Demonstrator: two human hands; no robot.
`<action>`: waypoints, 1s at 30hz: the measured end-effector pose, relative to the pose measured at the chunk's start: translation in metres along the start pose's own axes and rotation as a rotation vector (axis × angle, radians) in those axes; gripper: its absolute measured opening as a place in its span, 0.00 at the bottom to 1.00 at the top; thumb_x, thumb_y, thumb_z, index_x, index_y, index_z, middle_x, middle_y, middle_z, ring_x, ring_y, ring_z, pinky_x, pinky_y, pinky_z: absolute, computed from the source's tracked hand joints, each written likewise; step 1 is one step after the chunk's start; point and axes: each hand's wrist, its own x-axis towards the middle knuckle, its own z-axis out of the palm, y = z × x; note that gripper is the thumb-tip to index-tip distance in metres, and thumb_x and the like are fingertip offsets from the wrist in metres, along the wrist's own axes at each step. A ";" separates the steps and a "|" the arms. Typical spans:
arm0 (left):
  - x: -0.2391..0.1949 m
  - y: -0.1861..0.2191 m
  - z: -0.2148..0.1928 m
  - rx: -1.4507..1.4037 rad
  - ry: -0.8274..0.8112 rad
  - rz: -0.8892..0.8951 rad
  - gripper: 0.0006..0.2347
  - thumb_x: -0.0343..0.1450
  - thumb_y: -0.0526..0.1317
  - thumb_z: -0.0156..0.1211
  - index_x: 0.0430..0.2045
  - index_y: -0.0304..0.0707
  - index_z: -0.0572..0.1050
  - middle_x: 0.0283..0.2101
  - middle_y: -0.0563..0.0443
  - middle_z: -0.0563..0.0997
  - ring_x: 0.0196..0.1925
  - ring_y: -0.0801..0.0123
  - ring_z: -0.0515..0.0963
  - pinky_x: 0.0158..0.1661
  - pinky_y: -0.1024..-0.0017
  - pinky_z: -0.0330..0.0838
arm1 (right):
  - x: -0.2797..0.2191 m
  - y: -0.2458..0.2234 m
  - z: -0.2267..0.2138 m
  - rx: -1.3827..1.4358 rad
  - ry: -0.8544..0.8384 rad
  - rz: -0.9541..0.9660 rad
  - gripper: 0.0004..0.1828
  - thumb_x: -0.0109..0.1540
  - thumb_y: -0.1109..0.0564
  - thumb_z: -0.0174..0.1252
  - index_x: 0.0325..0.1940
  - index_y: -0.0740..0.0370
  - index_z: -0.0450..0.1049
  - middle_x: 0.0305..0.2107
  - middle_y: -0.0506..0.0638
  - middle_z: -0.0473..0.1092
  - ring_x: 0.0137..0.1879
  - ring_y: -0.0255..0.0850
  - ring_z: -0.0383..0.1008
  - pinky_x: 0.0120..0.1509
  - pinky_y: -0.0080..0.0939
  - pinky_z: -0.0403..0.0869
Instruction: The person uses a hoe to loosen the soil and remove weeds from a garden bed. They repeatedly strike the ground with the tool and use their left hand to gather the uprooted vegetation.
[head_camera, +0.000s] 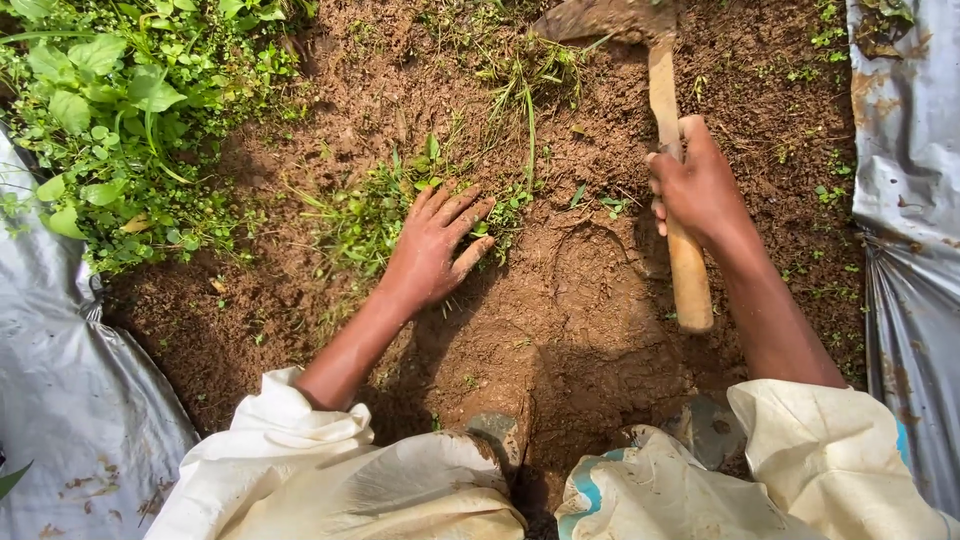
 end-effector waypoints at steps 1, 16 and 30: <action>0.000 -0.005 0.002 0.005 0.001 -0.003 0.21 0.76 0.53 0.46 0.61 0.47 0.69 0.63 0.44 0.72 0.71 0.50 0.61 0.71 0.50 0.44 | 0.005 0.001 0.002 0.004 -0.003 -0.004 0.25 0.70 0.68 0.39 0.70 0.83 0.46 0.28 0.57 0.64 0.23 0.39 0.65 0.22 0.41 0.73; 0.000 -0.012 0.015 -0.037 0.064 0.036 0.20 0.75 0.52 0.50 0.62 0.51 0.68 0.62 0.44 0.73 0.70 0.48 0.64 0.70 0.47 0.47 | -0.003 0.008 0.008 -0.020 0.054 0.135 0.33 0.71 0.66 0.40 0.76 0.78 0.35 0.35 0.64 0.66 0.30 0.40 0.67 0.30 0.40 0.76; -0.003 -0.014 0.018 -0.013 0.101 0.062 0.20 0.75 0.51 0.52 0.61 0.50 0.69 0.62 0.44 0.73 0.69 0.47 0.65 0.69 0.47 0.50 | -0.033 -0.015 0.017 -0.149 -0.115 0.305 0.34 0.70 0.66 0.39 0.78 0.75 0.36 0.51 0.80 0.65 0.36 0.46 0.70 0.37 0.46 0.76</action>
